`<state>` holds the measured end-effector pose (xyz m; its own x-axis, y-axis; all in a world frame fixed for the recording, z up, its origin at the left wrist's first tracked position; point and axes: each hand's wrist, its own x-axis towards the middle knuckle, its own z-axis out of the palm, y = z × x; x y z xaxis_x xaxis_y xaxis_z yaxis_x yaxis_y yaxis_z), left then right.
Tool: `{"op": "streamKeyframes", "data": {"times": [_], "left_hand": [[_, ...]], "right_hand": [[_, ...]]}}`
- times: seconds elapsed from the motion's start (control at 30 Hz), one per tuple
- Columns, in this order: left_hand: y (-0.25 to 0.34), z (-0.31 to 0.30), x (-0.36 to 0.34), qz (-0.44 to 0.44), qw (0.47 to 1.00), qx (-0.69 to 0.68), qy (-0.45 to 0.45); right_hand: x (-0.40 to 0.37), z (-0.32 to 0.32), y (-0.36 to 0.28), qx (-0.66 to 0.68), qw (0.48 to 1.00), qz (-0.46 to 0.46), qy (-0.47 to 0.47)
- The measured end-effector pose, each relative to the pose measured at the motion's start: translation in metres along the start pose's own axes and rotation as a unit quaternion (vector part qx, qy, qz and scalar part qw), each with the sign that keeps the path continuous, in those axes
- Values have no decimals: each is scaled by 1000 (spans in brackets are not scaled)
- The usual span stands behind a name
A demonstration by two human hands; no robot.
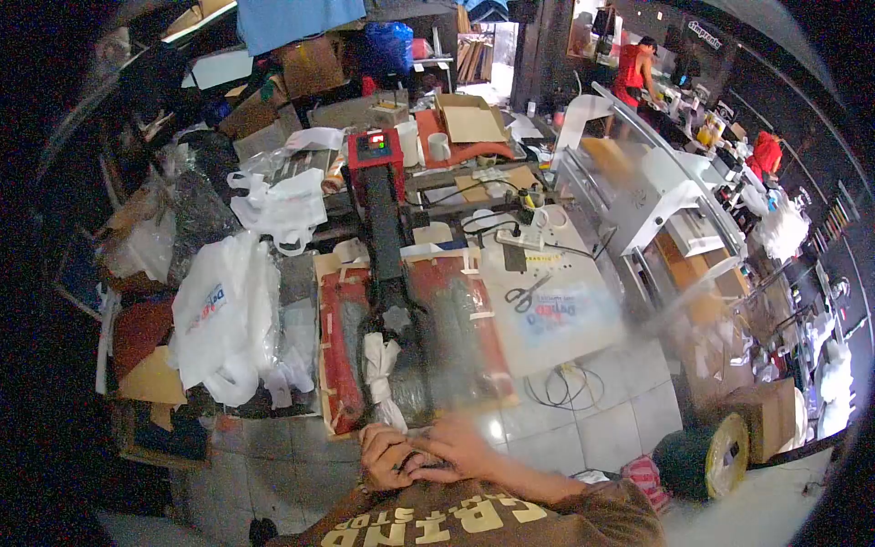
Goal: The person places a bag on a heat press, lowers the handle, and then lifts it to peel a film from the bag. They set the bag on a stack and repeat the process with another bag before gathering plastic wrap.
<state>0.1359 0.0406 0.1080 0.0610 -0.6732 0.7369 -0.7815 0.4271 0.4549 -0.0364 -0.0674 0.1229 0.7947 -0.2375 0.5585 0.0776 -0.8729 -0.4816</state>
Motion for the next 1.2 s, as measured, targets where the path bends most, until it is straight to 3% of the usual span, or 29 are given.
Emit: {"op": "streamKeyframes", "data": {"times": [0.13, 0.27, 0.33, 0.4, 0.7, 0.9, 1.2], "left_hand": [[-12, 8, -8, 33, 999, 14, 18], [-22, 11, -5, 44, 998, 7, 37], [-36, 10, 1, 153, 987, -31, 40], [-42, 9, 5, 154, 987, -20, 24], [-8, 6, 1, 13, 1000, -5, -5], [-2, 8, 2, 6, 999, 17, 28], [0, 2, 5, -6, 1000, 8, 8]], "right_hand": [[-7, 13, 14, 6, 1000, -13, 20], [-16, 27, 33, -14, 994, -89, 61], [-16, 27, 41, -21, 991, -121, 56], [-18, 26, 42, -34, 989, -137, 48], [3, 9, 5, 17, 998, 1, 54], [1, 10, 0, -2, 999, 17, 51], [3, 16, -10, -24, 994, 44, 102]]}}
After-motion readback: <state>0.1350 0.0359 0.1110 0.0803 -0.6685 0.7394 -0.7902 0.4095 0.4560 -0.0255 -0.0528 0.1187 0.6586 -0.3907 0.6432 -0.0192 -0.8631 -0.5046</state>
